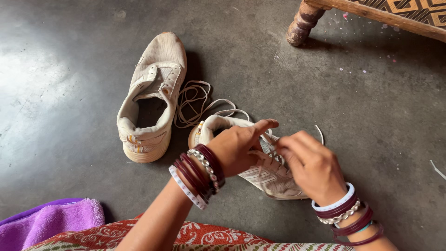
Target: The person removes the laces from a pair of white sneakers and then re-laces them. The person first pulls the laces out of the left shoe, then proceeds to thread the laces back through the eyelets of both shoes.
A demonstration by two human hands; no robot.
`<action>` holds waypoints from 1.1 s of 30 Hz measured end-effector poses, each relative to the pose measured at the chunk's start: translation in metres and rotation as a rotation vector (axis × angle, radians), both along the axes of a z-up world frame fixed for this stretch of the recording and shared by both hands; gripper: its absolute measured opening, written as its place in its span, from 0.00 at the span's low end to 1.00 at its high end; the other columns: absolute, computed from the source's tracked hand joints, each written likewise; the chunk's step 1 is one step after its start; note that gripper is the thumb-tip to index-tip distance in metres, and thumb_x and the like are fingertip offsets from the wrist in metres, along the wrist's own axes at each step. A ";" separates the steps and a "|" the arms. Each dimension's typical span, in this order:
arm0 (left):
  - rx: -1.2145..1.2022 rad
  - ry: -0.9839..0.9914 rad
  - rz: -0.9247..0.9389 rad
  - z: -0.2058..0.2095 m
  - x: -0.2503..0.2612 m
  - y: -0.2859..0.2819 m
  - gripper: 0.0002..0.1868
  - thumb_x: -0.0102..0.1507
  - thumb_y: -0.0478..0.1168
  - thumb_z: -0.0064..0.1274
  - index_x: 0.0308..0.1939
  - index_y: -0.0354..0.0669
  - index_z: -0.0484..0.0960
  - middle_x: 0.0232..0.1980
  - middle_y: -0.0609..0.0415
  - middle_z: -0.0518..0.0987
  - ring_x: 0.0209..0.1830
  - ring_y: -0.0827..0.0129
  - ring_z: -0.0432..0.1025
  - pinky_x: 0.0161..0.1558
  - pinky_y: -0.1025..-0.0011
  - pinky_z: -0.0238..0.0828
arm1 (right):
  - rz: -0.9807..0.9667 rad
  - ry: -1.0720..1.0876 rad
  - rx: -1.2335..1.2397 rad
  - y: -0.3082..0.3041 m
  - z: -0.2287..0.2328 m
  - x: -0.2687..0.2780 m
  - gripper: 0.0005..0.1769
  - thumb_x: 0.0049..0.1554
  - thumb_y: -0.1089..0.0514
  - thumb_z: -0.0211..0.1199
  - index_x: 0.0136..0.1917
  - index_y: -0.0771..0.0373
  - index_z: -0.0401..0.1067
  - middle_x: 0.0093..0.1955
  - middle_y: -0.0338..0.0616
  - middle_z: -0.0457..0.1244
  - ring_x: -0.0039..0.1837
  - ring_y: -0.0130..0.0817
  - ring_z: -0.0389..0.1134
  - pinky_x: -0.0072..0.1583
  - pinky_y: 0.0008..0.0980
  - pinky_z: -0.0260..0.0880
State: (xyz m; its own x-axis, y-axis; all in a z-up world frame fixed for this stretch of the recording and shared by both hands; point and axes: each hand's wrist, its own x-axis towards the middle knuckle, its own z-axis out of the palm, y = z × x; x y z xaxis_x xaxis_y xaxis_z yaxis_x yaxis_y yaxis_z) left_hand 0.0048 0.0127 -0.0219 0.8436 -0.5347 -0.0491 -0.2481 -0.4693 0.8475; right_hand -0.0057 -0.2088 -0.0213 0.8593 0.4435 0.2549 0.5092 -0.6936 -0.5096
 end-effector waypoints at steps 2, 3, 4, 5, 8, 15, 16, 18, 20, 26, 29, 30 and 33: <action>-0.040 0.032 -0.046 0.001 0.002 0.005 0.46 0.55 0.33 0.60 0.75 0.44 0.56 0.38 0.47 0.87 0.43 0.60 0.83 0.45 0.66 0.78 | -0.169 0.188 0.087 -0.002 -0.004 0.004 0.06 0.58 0.63 0.63 0.49 0.65 0.76 0.44 0.40 0.68 0.45 0.32 0.73 0.44 0.32 0.74; -0.054 0.042 -0.060 0.002 0.002 0.007 0.46 0.55 0.32 0.60 0.76 0.44 0.56 0.38 0.47 0.87 0.44 0.61 0.83 0.46 0.67 0.78 | -0.262 0.304 0.139 -0.002 -0.005 0.007 0.07 0.58 0.62 0.63 0.49 0.65 0.76 0.45 0.39 0.68 0.45 0.32 0.73 0.43 0.31 0.75; -0.068 0.054 -0.071 0.003 0.002 0.008 0.47 0.56 0.32 0.60 0.76 0.44 0.55 0.39 0.47 0.87 0.45 0.61 0.83 0.47 0.67 0.78 | -0.353 0.422 0.190 -0.001 -0.006 0.010 0.07 0.59 0.61 0.62 0.49 0.65 0.76 0.45 0.38 0.68 0.46 0.31 0.73 0.43 0.30 0.77; -0.081 0.045 -0.075 0.004 0.001 0.008 0.46 0.56 0.31 0.60 0.76 0.43 0.56 0.40 0.47 0.87 0.45 0.61 0.83 0.47 0.67 0.79 | -0.372 0.475 0.228 -0.001 -0.005 0.011 0.07 0.59 0.61 0.63 0.49 0.65 0.76 0.45 0.39 0.69 0.46 0.30 0.72 0.43 0.30 0.76; -0.076 0.024 -0.081 0.007 -0.001 0.006 0.45 0.56 0.31 0.60 0.75 0.43 0.58 0.40 0.46 0.87 0.45 0.60 0.83 0.47 0.66 0.79 | -0.315 0.444 0.291 0.001 0.000 0.012 0.07 0.58 0.63 0.62 0.51 0.65 0.76 0.48 0.43 0.69 0.48 0.28 0.72 0.45 0.28 0.75; -0.031 -0.096 -0.102 0.019 -0.001 0.007 0.41 0.58 0.35 0.61 0.74 0.42 0.61 0.38 0.47 0.87 0.43 0.58 0.83 0.44 0.63 0.78 | 0.166 0.040 0.163 -0.012 0.037 0.008 0.14 0.52 0.68 0.63 0.53 0.63 0.78 0.58 0.45 0.69 0.47 0.28 0.72 0.45 0.24 0.72; -0.030 -0.092 -0.103 0.022 -0.002 0.009 0.41 0.58 0.36 0.61 0.73 0.42 0.61 0.38 0.48 0.87 0.43 0.58 0.83 0.43 0.63 0.78 | 0.199 0.057 0.173 -0.012 0.040 0.008 0.15 0.51 0.68 0.63 0.52 0.63 0.78 0.59 0.45 0.69 0.47 0.29 0.72 0.44 0.24 0.72; -0.031 -0.130 -0.082 0.028 -0.003 0.011 0.41 0.58 0.34 0.59 0.74 0.45 0.62 0.37 0.48 0.87 0.41 0.58 0.83 0.42 0.63 0.78 | 0.180 0.069 0.125 -0.011 0.043 0.009 0.16 0.49 0.67 0.66 0.52 0.64 0.79 0.58 0.44 0.68 0.42 0.28 0.72 0.42 0.24 0.72; -0.047 -0.135 -0.074 0.033 -0.004 0.010 0.41 0.58 0.33 0.59 0.75 0.47 0.61 0.37 0.49 0.87 0.40 0.58 0.83 0.42 0.63 0.78 | 0.204 0.017 0.077 -0.010 0.041 0.007 0.15 0.48 0.66 0.68 0.51 0.64 0.79 0.57 0.43 0.68 0.44 0.29 0.73 0.44 0.25 0.73; -0.088 -0.108 -0.101 0.037 -0.002 0.009 0.43 0.58 0.35 0.60 0.76 0.47 0.58 0.37 0.50 0.87 0.40 0.59 0.83 0.42 0.64 0.78 | 0.070 -0.216 -0.061 -0.013 0.022 0.003 0.06 0.53 0.65 0.69 0.46 0.61 0.79 0.50 0.39 0.70 0.51 0.33 0.74 0.51 0.29 0.75; -0.104 -0.126 -0.105 0.037 0.000 0.012 0.44 0.59 0.34 0.60 0.77 0.47 0.57 0.38 0.49 0.87 0.41 0.59 0.83 0.44 0.64 0.78 | -0.202 -0.162 -0.071 -0.021 0.024 0.016 0.04 0.56 0.63 0.69 0.47 0.61 0.79 0.50 0.42 0.70 0.51 0.35 0.73 0.51 0.32 0.74; -0.124 -0.134 -0.103 0.036 0.001 0.013 0.44 0.59 0.35 0.61 0.77 0.47 0.57 0.39 0.50 0.87 0.42 0.60 0.83 0.45 0.65 0.79 | -0.310 -0.047 -0.038 -0.025 0.027 0.022 0.04 0.57 0.63 0.69 0.48 0.61 0.79 0.50 0.42 0.70 0.50 0.35 0.73 0.49 0.33 0.73; -0.127 -0.132 -0.111 0.033 0.000 0.012 0.44 0.59 0.33 0.60 0.77 0.47 0.57 0.39 0.50 0.87 0.43 0.60 0.83 0.45 0.65 0.79 | -0.370 0.107 -0.010 -0.026 0.034 0.024 0.08 0.55 0.64 0.68 0.50 0.61 0.79 0.55 0.42 0.69 0.48 0.34 0.73 0.46 0.32 0.75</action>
